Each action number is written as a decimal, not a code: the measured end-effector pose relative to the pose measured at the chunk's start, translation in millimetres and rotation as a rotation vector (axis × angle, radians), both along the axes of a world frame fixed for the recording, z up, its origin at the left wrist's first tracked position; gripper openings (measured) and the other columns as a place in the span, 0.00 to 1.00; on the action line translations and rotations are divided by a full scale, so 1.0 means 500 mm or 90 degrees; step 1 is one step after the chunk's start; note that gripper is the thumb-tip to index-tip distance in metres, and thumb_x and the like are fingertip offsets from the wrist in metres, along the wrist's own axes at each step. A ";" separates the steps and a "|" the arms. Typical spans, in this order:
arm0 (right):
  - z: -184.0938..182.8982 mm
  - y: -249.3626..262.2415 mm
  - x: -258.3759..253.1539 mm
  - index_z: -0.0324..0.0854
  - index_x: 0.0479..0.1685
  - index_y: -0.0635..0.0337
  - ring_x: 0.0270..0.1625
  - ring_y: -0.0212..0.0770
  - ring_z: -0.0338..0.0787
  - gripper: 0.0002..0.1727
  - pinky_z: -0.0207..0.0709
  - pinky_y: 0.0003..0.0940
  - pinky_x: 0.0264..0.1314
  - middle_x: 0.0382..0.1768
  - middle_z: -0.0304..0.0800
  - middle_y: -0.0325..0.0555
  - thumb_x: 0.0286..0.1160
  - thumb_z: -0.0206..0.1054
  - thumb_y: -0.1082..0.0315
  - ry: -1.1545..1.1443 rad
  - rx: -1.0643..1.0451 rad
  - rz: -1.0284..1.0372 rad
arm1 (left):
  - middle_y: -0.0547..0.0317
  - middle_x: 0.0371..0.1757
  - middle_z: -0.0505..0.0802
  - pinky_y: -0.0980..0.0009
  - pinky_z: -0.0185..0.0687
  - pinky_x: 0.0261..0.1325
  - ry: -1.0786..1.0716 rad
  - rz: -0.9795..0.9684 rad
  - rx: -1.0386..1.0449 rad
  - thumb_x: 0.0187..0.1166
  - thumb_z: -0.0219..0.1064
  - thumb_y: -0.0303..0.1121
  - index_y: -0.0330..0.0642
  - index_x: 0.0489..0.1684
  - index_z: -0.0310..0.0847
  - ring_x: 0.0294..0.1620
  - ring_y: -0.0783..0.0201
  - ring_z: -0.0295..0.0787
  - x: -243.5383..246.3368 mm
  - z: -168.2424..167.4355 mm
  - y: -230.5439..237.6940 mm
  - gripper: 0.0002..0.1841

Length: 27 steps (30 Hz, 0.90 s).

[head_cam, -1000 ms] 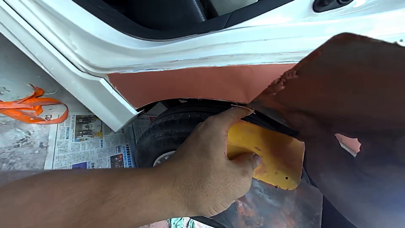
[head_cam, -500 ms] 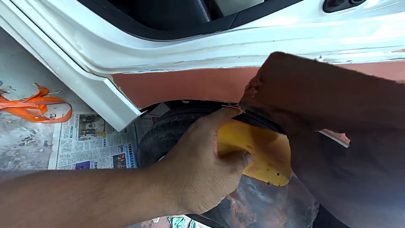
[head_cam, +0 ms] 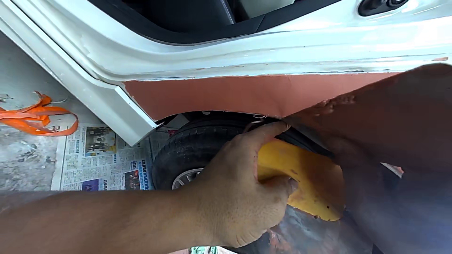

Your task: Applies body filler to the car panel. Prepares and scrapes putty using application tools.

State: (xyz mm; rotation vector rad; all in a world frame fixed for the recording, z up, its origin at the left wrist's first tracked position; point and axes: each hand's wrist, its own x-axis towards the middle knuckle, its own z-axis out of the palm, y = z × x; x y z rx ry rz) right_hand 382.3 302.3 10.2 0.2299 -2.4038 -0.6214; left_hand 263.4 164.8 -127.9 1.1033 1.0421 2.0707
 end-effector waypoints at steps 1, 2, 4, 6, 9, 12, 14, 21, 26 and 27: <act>-0.001 -0.002 -0.003 0.82 0.44 0.65 0.33 0.40 0.91 0.13 0.83 0.40 0.34 0.33 0.90 0.51 0.79 0.67 0.61 0.004 0.012 -0.001 | 0.67 0.58 0.93 0.70 0.93 0.60 0.001 0.006 0.000 0.75 0.76 0.30 0.61 0.85 0.68 0.56 0.70 0.93 0.000 0.000 -0.001 0.36; -0.001 -0.004 -0.007 0.82 0.44 0.64 0.32 0.40 0.91 0.13 0.83 0.39 0.32 0.32 0.90 0.50 0.79 0.67 0.61 0.008 0.020 -0.002 | 0.66 0.57 0.93 0.70 0.94 0.58 -0.002 0.008 0.004 0.74 0.77 0.29 0.60 0.85 0.69 0.54 0.70 0.93 0.000 0.000 -0.001 0.36; 0.001 -0.010 -0.013 0.81 0.44 0.63 0.31 0.38 0.91 0.12 0.83 0.38 0.31 0.31 0.90 0.48 0.79 0.66 0.61 0.001 0.019 -0.002 | 0.66 0.57 0.93 0.71 0.94 0.58 0.001 0.010 0.005 0.75 0.76 0.28 0.59 0.84 0.69 0.54 0.70 0.93 -0.001 0.000 -0.002 0.35; 0.006 -0.013 -0.020 0.82 0.44 0.62 0.32 0.38 0.91 0.10 0.84 0.38 0.32 0.34 0.90 0.47 0.79 0.66 0.63 -0.026 0.010 0.013 | 0.67 0.57 0.93 0.71 0.94 0.58 0.008 0.014 0.000 0.75 0.76 0.29 0.60 0.84 0.69 0.54 0.71 0.93 -0.003 -0.001 -0.004 0.35; 0.013 -0.011 -0.030 0.83 0.46 0.61 0.37 0.37 0.90 0.09 0.84 0.37 0.38 0.38 0.89 0.45 0.78 0.65 0.65 -0.075 -0.016 0.034 | 0.67 0.56 0.93 0.71 0.94 0.56 0.002 0.003 -0.012 0.76 0.76 0.30 0.63 0.84 0.69 0.54 0.71 0.93 -0.007 -0.002 -0.005 0.35; 0.009 -0.027 -0.038 0.83 0.47 0.60 0.34 0.39 0.90 0.09 0.82 0.38 0.30 0.36 0.90 0.45 0.77 0.66 0.65 -0.064 0.031 0.015 | 0.66 0.57 0.93 0.71 0.94 0.57 -0.025 0.000 -0.007 0.75 0.76 0.29 0.61 0.84 0.69 0.54 0.70 0.93 -0.009 -0.007 -0.006 0.35; 0.003 -0.034 -0.045 0.84 0.47 0.60 0.33 0.39 0.90 0.08 0.81 0.37 0.28 0.36 0.91 0.45 0.76 0.66 0.67 -0.064 0.042 0.017 | 0.65 0.57 0.93 0.70 0.94 0.57 -0.037 -0.003 0.006 0.74 0.76 0.27 0.59 0.82 0.71 0.54 0.68 0.94 -0.012 -0.012 -0.006 0.34; -0.004 -0.001 -0.012 0.87 0.43 0.64 0.36 0.42 0.93 0.10 0.85 0.40 0.37 0.35 0.93 0.52 0.79 0.67 0.65 -0.051 0.003 -0.011 | 0.68 0.56 0.93 0.72 0.94 0.56 -0.004 0.008 -0.009 0.76 0.76 0.30 0.62 0.85 0.69 0.54 0.71 0.93 -0.013 -0.010 -0.012 0.35; -0.012 -0.013 -0.029 0.83 0.44 0.65 0.35 0.42 0.92 0.12 0.84 0.41 0.34 0.34 0.91 0.52 0.79 0.67 0.62 -0.012 0.011 -0.020 | 0.65 0.58 0.93 0.70 0.94 0.56 -0.020 0.007 0.012 0.75 0.76 0.28 0.60 0.85 0.69 0.54 0.69 0.93 -0.016 -0.015 -0.012 0.36; -0.013 -0.016 -0.033 0.83 0.46 0.66 0.37 0.43 0.92 0.12 0.84 0.42 0.37 0.36 0.91 0.53 0.79 0.68 0.63 -0.020 0.003 -0.017 | 0.64 0.58 0.93 0.69 0.95 0.57 -0.024 0.011 0.018 0.74 0.76 0.27 0.59 0.85 0.69 0.55 0.68 0.94 -0.016 -0.018 -0.013 0.36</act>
